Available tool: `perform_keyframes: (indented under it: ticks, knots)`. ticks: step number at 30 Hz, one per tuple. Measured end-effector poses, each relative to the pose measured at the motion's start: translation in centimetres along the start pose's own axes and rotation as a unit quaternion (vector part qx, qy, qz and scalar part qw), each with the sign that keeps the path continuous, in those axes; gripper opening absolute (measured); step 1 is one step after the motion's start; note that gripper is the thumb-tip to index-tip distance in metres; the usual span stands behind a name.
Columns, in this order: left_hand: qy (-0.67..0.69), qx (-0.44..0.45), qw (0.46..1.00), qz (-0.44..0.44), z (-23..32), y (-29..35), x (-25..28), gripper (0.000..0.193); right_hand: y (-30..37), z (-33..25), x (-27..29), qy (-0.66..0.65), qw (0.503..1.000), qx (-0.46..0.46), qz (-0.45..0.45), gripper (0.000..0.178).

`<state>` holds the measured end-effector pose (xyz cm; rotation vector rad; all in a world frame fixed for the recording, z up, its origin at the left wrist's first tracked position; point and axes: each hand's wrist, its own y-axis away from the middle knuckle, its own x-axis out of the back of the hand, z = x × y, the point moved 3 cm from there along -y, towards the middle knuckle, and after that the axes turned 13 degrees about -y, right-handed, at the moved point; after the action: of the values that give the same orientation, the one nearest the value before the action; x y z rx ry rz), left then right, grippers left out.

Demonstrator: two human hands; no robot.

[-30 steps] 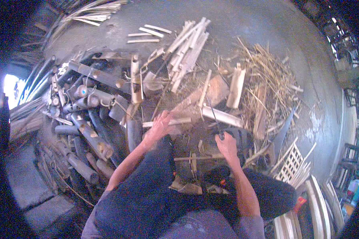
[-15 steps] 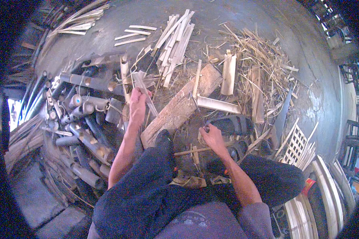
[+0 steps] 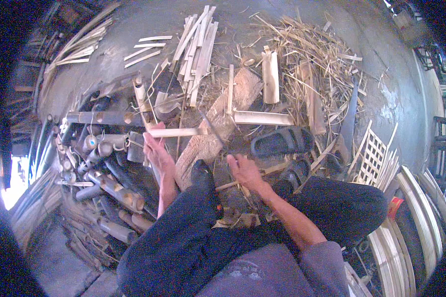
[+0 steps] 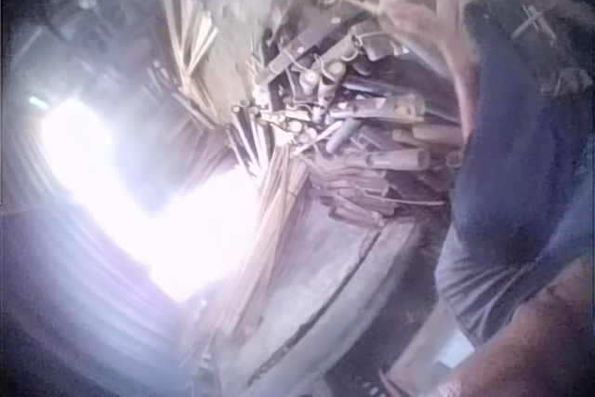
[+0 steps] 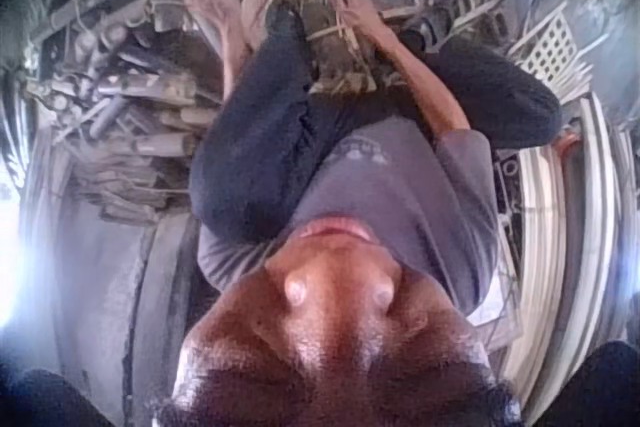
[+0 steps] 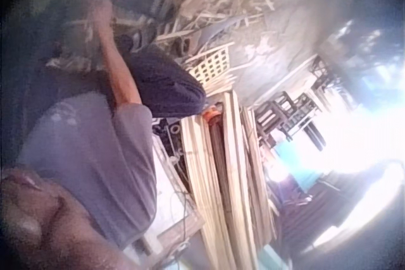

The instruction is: The person sits on the floor and uses a knife to shave thin strips from a small piece of wood. The person repeatedly holds the wood and shaves it, then drops the shavings onto the floor.

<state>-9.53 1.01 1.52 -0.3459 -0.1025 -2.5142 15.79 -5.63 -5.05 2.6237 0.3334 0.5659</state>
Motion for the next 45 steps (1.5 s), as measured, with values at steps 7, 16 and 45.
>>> perform_keyframes:
  ticks: [7,16,45]
  knots:
    - [-0.385,0.003,0.923,0.001,4.2,3.7,2.0,0.044,1.9,-5.9,-6.1,-0.100,0.988,0.095,-0.071,0.039]
    - [-0.261,-0.020,0.965,-0.002,3.8,3.8,1.2,0.045,0.7,-1.3,-5.7,-0.070,0.996,0.049,-0.025,0.053]
    - [-0.046,0.129,0.982,-0.130,-8.2,0.6,-5.7,0.027,-1.5,3.4,-3.3,0.012,0.997,0.048,0.063,0.055]
